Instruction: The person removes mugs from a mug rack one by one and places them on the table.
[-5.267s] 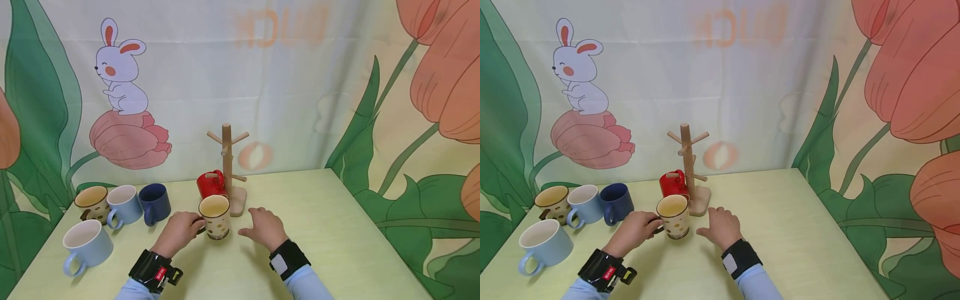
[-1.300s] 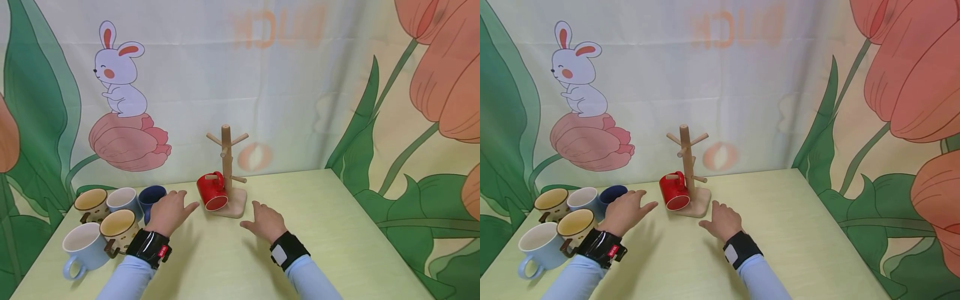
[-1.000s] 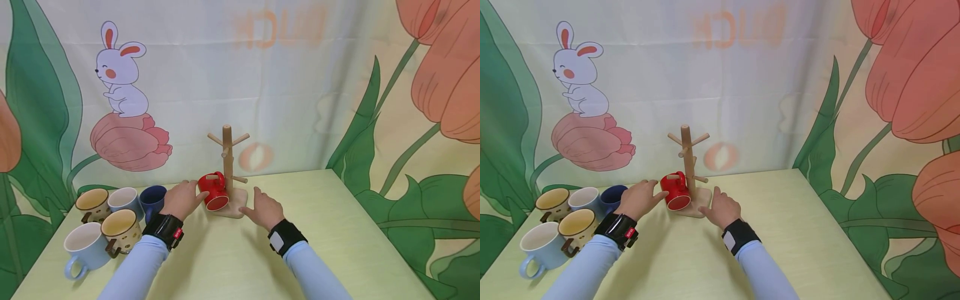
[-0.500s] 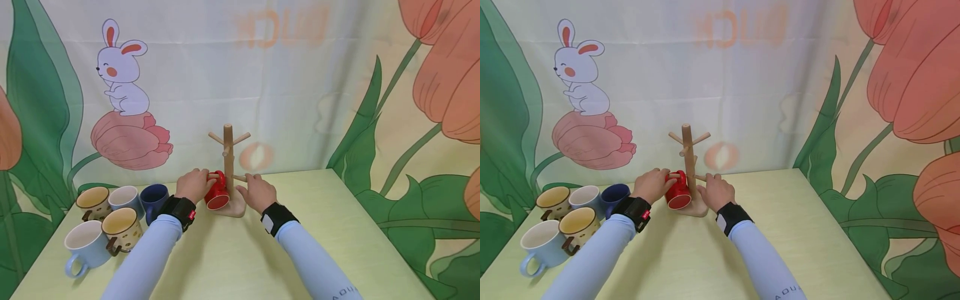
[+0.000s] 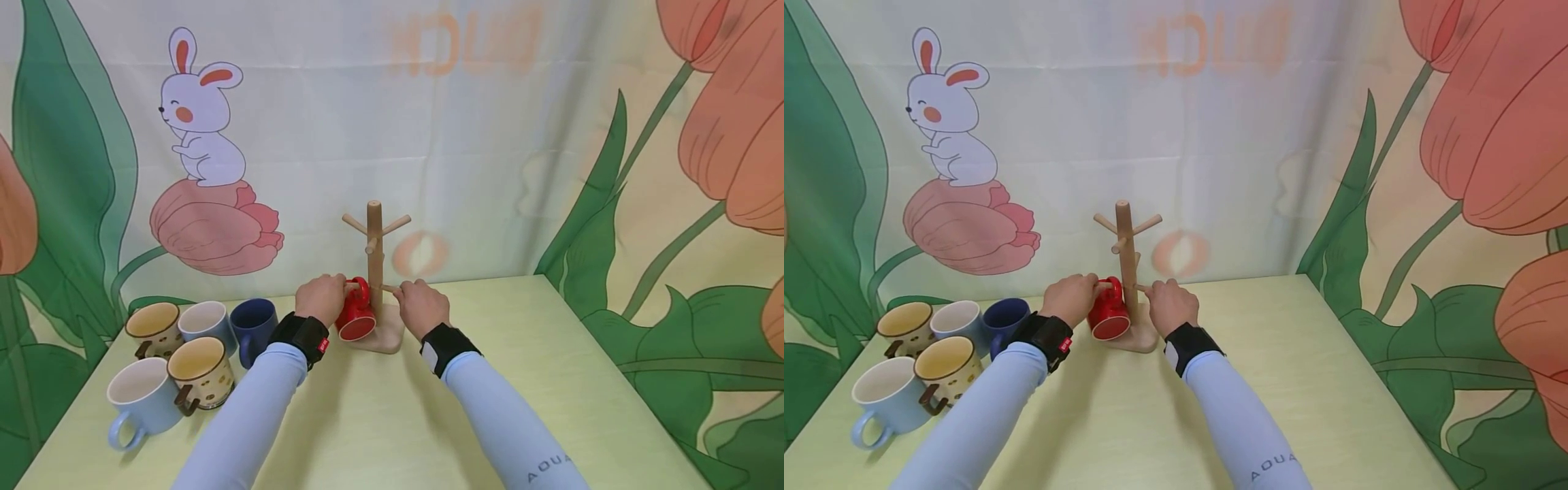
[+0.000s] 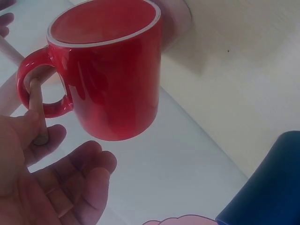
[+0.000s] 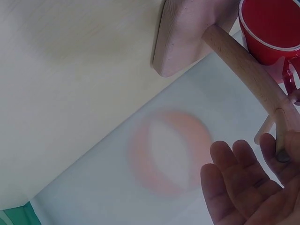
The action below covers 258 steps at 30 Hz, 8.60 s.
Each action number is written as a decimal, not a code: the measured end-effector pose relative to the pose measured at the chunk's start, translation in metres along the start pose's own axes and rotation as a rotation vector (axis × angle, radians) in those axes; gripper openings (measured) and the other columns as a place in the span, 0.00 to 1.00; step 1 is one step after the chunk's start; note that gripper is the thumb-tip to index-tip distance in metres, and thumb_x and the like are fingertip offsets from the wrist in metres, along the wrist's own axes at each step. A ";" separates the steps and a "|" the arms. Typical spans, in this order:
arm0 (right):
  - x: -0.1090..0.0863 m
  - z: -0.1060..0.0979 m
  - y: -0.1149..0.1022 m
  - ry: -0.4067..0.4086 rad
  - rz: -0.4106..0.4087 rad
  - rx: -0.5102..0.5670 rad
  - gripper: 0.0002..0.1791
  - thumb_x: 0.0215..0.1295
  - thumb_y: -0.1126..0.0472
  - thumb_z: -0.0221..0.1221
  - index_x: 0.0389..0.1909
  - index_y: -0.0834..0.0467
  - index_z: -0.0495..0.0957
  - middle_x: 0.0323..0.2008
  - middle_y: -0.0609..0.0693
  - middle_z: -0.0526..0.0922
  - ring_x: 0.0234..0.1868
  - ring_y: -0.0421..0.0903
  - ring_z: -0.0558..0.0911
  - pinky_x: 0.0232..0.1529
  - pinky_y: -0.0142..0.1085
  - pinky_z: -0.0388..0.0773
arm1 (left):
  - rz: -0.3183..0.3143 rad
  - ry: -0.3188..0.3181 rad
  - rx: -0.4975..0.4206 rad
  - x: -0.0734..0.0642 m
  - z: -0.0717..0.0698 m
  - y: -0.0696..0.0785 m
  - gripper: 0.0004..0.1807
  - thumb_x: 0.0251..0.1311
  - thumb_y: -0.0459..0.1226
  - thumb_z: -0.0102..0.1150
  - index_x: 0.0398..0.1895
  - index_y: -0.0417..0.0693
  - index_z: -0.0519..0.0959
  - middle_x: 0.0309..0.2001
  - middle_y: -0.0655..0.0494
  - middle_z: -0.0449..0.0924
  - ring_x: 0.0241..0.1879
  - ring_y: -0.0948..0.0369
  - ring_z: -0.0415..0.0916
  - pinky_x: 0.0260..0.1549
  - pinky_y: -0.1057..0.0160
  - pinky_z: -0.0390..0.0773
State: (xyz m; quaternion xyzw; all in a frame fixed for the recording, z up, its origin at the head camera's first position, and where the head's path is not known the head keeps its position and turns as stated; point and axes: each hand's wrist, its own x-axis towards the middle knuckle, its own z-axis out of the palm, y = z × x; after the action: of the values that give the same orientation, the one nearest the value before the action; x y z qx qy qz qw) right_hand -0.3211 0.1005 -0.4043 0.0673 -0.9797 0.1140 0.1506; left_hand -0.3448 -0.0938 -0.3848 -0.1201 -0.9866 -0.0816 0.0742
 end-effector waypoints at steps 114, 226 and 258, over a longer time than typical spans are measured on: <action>0.000 -0.008 -0.064 -0.225 -0.021 -0.254 0.15 0.68 0.45 0.58 0.41 0.52 0.85 0.26 0.50 0.81 0.24 0.47 0.76 0.25 0.43 0.81 | -0.017 0.059 0.083 0.016 -0.001 -0.006 0.22 0.67 0.48 0.61 0.52 0.38 0.75 0.34 0.41 0.80 0.32 0.46 0.83 0.32 0.50 0.83; -0.018 0.066 0.067 0.110 -0.424 -0.123 0.61 0.41 0.44 0.80 0.73 0.59 0.56 0.69 0.59 0.65 0.67 0.58 0.67 0.62 0.52 0.70 | 0.060 -0.006 0.010 -0.065 0.033 -0.023 0.19 0.65 0.48 0.63 0.44 0.40 0.78 0.34 0.44 0.77 0.34 0.46 0.79 0.31 0.47 0.80; -0.028 0.058 0.046 0.112 -0.455 0.060 0.53 0.46 0.45 0.78 0.68 0.61 0.60 0.63 0.59 0.73 0.63 0.55 0.73 0.55 0.47 0.78 | 0.040 -0.051 -0.004 -0.071 0.033 -0.025 0.20 0.66 0.50 0.61 0.46 0.41 0.78 0.35 0.46 0.78 0.35 0.48 0.80 0.32 0.49 0.81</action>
State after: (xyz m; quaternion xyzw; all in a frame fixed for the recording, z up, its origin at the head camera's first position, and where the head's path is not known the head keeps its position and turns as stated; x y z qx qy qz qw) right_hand -0.3186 0.1336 -0.4765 0.2841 -0.9256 0.1098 0.2245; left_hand -0.2866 -0.1275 -0.4322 -0.1420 -0.9854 -0.0790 0.0504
